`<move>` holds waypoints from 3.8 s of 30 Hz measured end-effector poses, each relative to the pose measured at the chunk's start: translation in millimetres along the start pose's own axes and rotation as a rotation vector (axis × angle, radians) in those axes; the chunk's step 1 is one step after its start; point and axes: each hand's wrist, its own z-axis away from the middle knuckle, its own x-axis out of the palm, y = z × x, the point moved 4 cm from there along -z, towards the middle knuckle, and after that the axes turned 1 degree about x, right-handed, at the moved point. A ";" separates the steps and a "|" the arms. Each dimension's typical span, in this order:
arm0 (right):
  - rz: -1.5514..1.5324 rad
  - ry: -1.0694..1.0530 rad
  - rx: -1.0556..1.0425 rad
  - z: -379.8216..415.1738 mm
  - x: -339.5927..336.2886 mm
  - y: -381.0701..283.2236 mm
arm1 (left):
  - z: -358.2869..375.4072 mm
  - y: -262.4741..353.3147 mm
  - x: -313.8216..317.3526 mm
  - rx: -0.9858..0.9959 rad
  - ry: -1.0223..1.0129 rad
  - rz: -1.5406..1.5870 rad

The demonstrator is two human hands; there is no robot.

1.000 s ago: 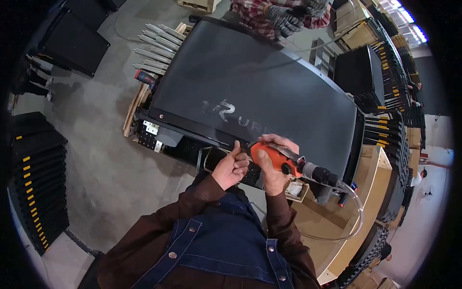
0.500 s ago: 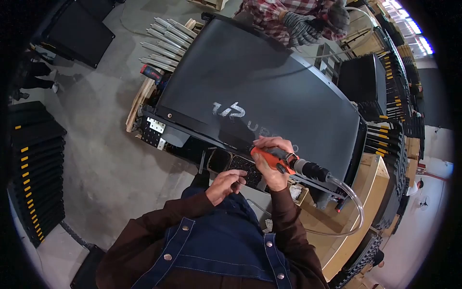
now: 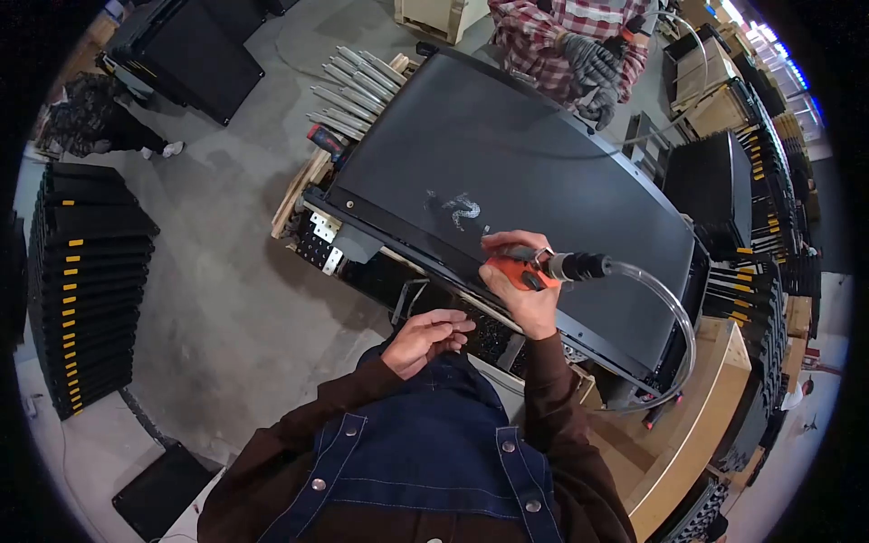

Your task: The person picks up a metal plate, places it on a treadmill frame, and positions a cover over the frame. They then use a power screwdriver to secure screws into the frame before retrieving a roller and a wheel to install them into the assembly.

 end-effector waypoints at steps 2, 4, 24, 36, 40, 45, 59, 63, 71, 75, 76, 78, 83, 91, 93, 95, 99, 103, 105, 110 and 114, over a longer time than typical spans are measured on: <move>0.025 0.342 -0.008 12.8 16.4 10.7 | -0.1 -6.1 -6.7 0.037 0.012 0.013; 0.155 0.082 -0.097 10.3 21.0 1.4 | 1.3 -9.8 -7.9 0.082 0.025 0.026; -0.935 0.224 0.145 41.5 -53.4 9.0 | 0.8 -2.0 9.2 0.214 0.041 0.165; -1.118 0.411 0.249 52.7 -20.7 37.7 | 8.2 34.2 3.7 0.320 0.097 -0.034; -1.103 0.540 0.447 44.9 8.5 63.2 | 31.3 83.2 9.9 0.783 0.394 -0.806; -1.028 0.556 0.521 22.1 56.8 65.2 | 45.5 125.6 -6.2 1.134 0.513 -1.030; -0.374 0.267 -0.093 -89.3 178.7 1.2 | -33.3 181.7 -79.2 0.089 -0.159 0.742; -0.163 0.182 -0.036 -99.4 202.2 4.3 | -42.8 171.6 -92.2 -0.044 -0.169 0.838; -0.027 -0.115 -0.067 -125.8 224.9 7.3 | -2.2 148.7 -106.7 -0.262 -0.022 0.444; -0.008 -0.167 -0.083 -133.4 234.0 4.6 | 2.7 142.8 -114.5 -0.335 0.011 0.379; 0.025 -0.192 -0.099 -131.5 237.7 2.1 | 6.5 139.9 -114.8 -0.340 0.015 0.387; 0.019 -0.165 -0.067 -130.9 236.8 3.5 | 7.4 139.6 -117.0 -0.363 0.035 0.352; -0.001 -0.206 0.004 -130.4 236.3 -8.5 | 9.3 135.8 -121.2 -0.353 0.039 0.311; 0.344 0.055 -0.177 -101.8 260.1 -8.0 | 19.5 99.9 -158.8 -0.269 0.069 0.296; 0.264 -0.203 -0.197 -119.7 242.4 -22.8 | 19.0 83.0 -167.6 -0.373 0.166 0.236; -0.140 0.212 0.074 -118.2 216.9 -18.0 | 18.4 61.6 -179.8 -0.345 0.151 0.205; -0.362 0.411 0.013 -99.3 185.1 -33.1 | 9.8 19.2 -192.3 -0.390 0.321 0.095; -0.030 0.227 0.252 -19.2 133.4 -31.1 | -5.5 -23.0 -185.7 -0.463 0.244 -0.080; 0.033 0.281 0.411 40.3 102.0 -17.4 | -15.4 -43.0 -171.9 -0.500 0.191 -0.123; 0.314 0.623 0.841 227.2 -16.3 35.9 | -68.2 -105.6 -140.8 -0.581 0.186 -0.179; 0.273 0.990 0.935 387.0 -119.3 61.1 | -134.3 -174.6 -153.4 -0.511 0.326 -0.218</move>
